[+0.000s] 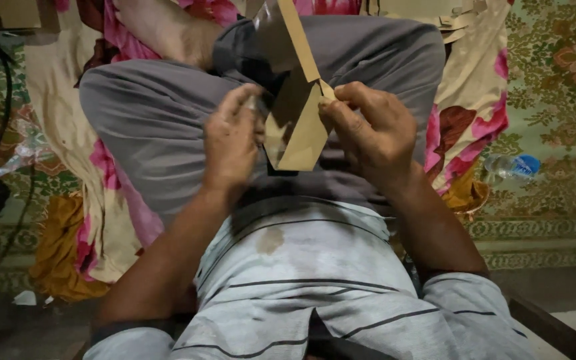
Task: Assembling small cardboard boxes by folding and tucking tabs.
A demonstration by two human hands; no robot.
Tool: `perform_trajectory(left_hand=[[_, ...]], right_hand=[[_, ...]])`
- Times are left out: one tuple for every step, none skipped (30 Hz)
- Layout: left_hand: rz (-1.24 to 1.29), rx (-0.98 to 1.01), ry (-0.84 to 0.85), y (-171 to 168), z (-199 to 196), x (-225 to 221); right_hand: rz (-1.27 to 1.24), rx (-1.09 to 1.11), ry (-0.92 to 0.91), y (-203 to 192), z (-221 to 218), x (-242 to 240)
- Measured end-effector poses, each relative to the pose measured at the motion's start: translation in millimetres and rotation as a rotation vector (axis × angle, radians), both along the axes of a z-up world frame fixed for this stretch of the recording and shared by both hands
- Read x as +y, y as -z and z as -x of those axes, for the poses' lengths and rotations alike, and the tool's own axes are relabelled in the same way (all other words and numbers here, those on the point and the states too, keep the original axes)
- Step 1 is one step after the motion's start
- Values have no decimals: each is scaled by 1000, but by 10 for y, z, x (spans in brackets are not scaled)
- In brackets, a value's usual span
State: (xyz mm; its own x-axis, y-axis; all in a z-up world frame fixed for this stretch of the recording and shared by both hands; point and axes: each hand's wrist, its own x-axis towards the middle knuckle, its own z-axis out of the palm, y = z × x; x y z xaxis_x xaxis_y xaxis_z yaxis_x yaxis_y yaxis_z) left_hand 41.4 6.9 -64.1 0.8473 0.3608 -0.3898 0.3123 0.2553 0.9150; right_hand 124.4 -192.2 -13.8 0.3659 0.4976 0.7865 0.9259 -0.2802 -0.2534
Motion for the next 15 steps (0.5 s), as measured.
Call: perform_trajectory(left_hand=[[1, -1, 1, -43, 9, 32], [-68, -43, -58, -88, 23, 67], [-138, -86, -117, -134, 37, 101], [-139, -88, -118, -146, 35, 121], [-157, -113, -137, -158, 32, 141], [-174, -136, -154, -171, 34, 158], [-174, -137, -154, -172, 42, 168], [-162, -142, -107, -174, 49, 181], [-150, -146, -61, -174, 55, 194], [-150, -145, -61, -129, 68, 168], [-111, -126, 25, -82, 80, 142], [-70, -106, 111, -34, 93, 113], [-70, -104, 112, -7, 96, 68], [-66, -117, 182, 18, 100, 21], [-62, -130, 253, 44, 104, -27]], right_hand=[[1, -1, 1, 20, -9, -7], [9, -9, 15, 41, -15, -12], [17, -17, 29, 61, -21, -16], [15, -18, 29, 65, -20, -7], [10, -11, 38, 69, -19, 1], [6, -2, 48, 72, -12, 7], [5, -3, 48, 93, 0, -2], [16, 9, 56, 114, 8, -8], [26, 20, 63, 136, 15, -14], [25, 21, 63, 126, 16, -4], [21, 25, 60, 119, 17, 6], [18, 30, 57, 112, 21, 11], [18, 31, 58, 105, 31, 22], [28, 38, 72, 98, 41, 30], [39, 45, 86, 91, 51, 38]])
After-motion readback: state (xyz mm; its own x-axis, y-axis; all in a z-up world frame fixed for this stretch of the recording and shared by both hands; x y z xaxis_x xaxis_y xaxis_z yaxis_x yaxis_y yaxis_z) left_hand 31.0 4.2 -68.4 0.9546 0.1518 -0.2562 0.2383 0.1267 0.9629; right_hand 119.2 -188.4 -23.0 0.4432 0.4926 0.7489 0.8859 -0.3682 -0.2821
